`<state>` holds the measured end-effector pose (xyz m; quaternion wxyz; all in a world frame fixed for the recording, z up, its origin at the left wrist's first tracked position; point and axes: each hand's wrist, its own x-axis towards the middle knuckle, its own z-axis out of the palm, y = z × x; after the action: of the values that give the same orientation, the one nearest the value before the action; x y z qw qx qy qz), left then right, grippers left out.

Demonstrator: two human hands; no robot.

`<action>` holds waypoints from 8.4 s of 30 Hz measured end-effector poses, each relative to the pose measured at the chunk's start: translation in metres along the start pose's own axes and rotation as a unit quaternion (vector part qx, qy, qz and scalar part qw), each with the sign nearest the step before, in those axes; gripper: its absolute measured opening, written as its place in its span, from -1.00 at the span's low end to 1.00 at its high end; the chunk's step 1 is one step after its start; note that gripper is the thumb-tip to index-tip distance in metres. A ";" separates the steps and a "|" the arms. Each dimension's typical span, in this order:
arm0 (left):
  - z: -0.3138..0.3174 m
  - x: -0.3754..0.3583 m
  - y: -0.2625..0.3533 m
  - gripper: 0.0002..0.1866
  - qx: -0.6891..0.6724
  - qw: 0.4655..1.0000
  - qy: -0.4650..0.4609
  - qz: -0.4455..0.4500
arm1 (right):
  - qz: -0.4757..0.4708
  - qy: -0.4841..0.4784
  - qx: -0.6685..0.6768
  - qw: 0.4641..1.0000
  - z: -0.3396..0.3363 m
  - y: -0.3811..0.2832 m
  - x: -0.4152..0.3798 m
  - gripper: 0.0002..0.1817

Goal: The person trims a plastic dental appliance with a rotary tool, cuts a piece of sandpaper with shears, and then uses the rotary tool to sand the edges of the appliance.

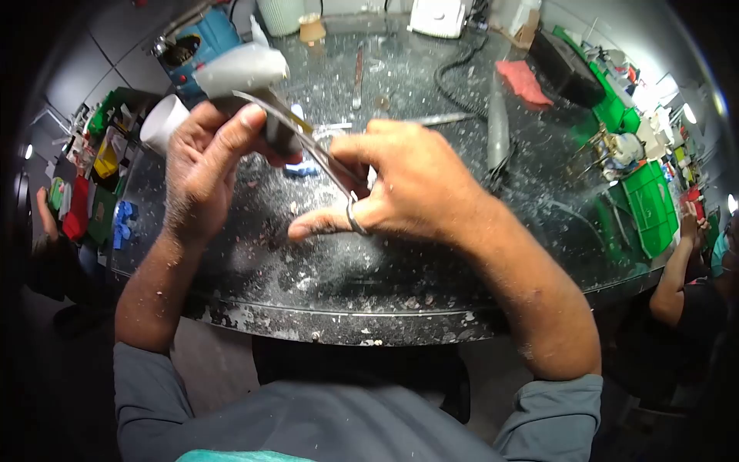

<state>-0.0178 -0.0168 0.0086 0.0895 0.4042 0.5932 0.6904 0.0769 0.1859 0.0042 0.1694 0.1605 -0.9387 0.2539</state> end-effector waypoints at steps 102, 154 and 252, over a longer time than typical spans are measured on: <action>-0.041 0.003 -0.019 -0.91 -0.286 0.951 -0.115 0.023 | 0.175 -0.251 0.466 0.830 -0.013 -0.009 -0.001 -0.54; -0.049 -0.005 -0.014 -0.84 -0.017 0.990 -0.103 0.098 | 0.047 -0.217 0.342 0.913 -0.007 -0.004 0.000 -0.47; -0.002 -0.003 -0.022 -0.76 0.002 0.996 -0.024 -0.083 | 0.178 0.007 0.463 0.869 0.004 0.003 0.003 -0.74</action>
<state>-0.0244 -0.0141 -0.0123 0.1599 0.3704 0.6236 0.6696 0.0720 0.1859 0.0013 0.0345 0.0492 -0.7252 0.6859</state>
